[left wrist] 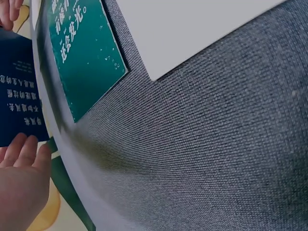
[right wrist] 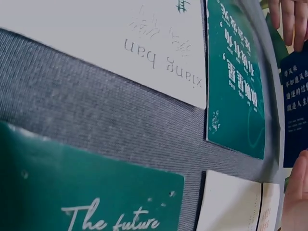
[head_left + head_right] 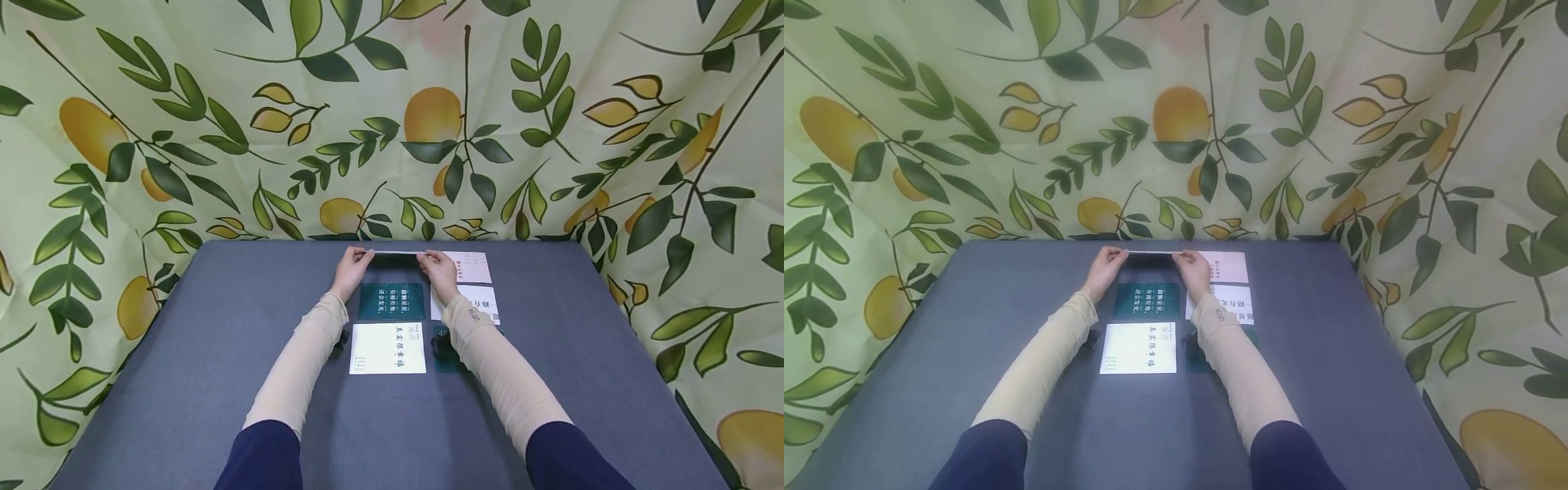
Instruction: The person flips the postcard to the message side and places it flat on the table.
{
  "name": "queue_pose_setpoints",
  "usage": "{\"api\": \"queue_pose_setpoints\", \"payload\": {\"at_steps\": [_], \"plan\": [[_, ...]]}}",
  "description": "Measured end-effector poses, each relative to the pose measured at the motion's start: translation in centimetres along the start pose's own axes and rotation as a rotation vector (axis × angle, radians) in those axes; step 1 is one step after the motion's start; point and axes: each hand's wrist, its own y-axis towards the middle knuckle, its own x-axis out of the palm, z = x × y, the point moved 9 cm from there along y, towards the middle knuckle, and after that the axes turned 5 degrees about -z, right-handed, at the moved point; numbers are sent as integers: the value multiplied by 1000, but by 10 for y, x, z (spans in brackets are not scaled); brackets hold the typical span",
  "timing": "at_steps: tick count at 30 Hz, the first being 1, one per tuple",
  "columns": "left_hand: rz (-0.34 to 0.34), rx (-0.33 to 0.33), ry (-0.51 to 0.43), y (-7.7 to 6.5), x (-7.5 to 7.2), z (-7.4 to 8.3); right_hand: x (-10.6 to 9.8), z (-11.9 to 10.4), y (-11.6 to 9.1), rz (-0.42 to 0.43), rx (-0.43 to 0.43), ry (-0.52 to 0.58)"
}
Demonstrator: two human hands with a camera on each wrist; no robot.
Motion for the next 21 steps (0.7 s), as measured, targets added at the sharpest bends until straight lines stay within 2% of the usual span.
{"api": "queue_pose_setpoints", "payload": {"at_steps": [5, 9, 12, 14, 16, 19, 20, 21], "plan": [[12, -32, 19, 0, -2, 0, -1, 3, 1, -8, 12, 7], [39, -56, 51, 1, -4, -2, 0, 6, 2, -24, 22, -30], [41, -4, 84, 0, -4, 0, 2, 9, 3, -44, 39, -91], [71, 62, 153, 22, 0, -23, 5, 12, 3, -57, 45, -130], [111, 156, 229, 41, 2, -44, 6, 13, 3, -63, 46, -172], [101, 113, 349, 60, 8, -66, 6, 14, 3, -60, 41, -268], [82, 109, 385, 50, 7, -55, 6, 14, 2, -58, 39, -306], [53, 72, 414, 41, 8, -44, 5, 14, 2, -58, 38, -346]]}}
